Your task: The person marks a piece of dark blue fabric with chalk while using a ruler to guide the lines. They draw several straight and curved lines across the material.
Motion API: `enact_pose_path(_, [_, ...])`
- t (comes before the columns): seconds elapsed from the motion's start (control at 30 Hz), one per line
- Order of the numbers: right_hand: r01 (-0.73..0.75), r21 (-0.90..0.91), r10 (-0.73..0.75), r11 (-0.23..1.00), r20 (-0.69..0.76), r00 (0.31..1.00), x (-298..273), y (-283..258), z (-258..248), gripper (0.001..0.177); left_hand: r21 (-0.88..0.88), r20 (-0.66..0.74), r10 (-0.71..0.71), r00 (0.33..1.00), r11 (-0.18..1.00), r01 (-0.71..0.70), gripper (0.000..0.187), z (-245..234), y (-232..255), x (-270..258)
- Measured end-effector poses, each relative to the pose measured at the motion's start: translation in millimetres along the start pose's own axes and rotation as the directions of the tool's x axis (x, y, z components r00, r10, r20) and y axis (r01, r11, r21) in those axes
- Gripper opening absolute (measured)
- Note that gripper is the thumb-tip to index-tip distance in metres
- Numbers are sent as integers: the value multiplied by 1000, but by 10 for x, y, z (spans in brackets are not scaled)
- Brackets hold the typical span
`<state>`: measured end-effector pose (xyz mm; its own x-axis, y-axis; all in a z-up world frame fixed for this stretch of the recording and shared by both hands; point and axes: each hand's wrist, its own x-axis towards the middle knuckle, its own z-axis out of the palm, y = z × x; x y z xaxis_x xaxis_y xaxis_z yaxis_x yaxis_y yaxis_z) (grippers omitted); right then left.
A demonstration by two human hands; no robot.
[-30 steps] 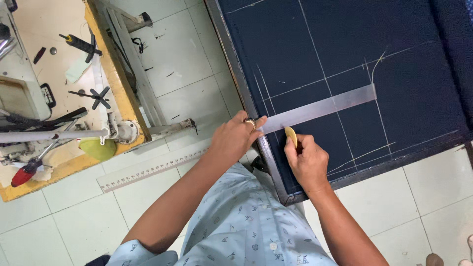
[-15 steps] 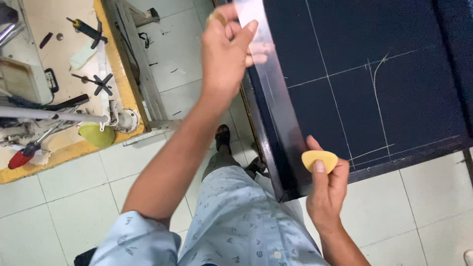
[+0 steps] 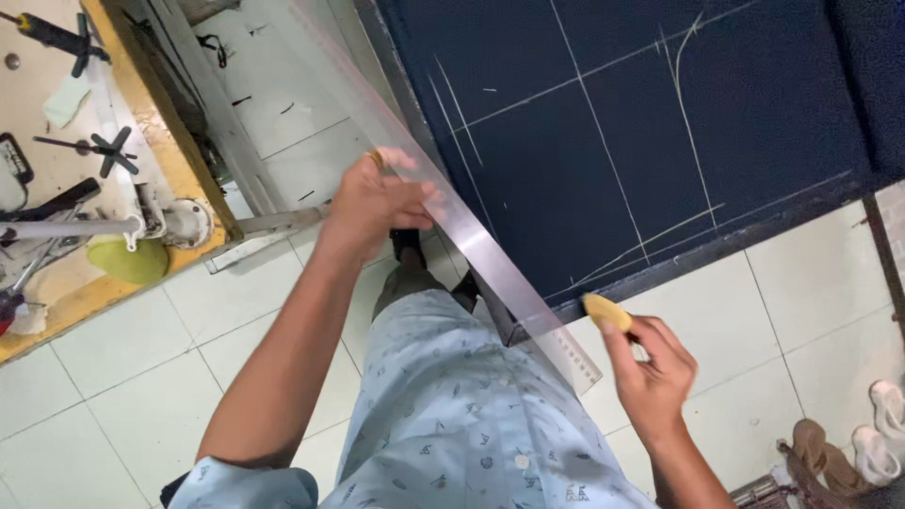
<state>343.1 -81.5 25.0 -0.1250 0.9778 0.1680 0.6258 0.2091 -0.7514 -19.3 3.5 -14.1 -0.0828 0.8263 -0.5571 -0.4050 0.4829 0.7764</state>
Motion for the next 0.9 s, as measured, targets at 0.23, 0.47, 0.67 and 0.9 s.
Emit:
enact_pose_path(0.23, [70,29,-69,997,-53,996,183,129,194,6,-91,-40,68,997,993,-71,40,2,195,166])
enact_pose_path(0.47, [83,16,-82,996,-38,996,165,213,225,8,-100,-79,72,994,992,-80,41,-108,289,261])
enact_pose_path(0.67, [145,0,-145,989,-35,989,206,55,232,8,-88,-84,79,993,992,-86,41,-120,294,342])
enact_pose_path(0.9, [281,-103,-281,954,14,960,234,107,190,12,27,-48,201,978,979,-200,41,-150,288,451])
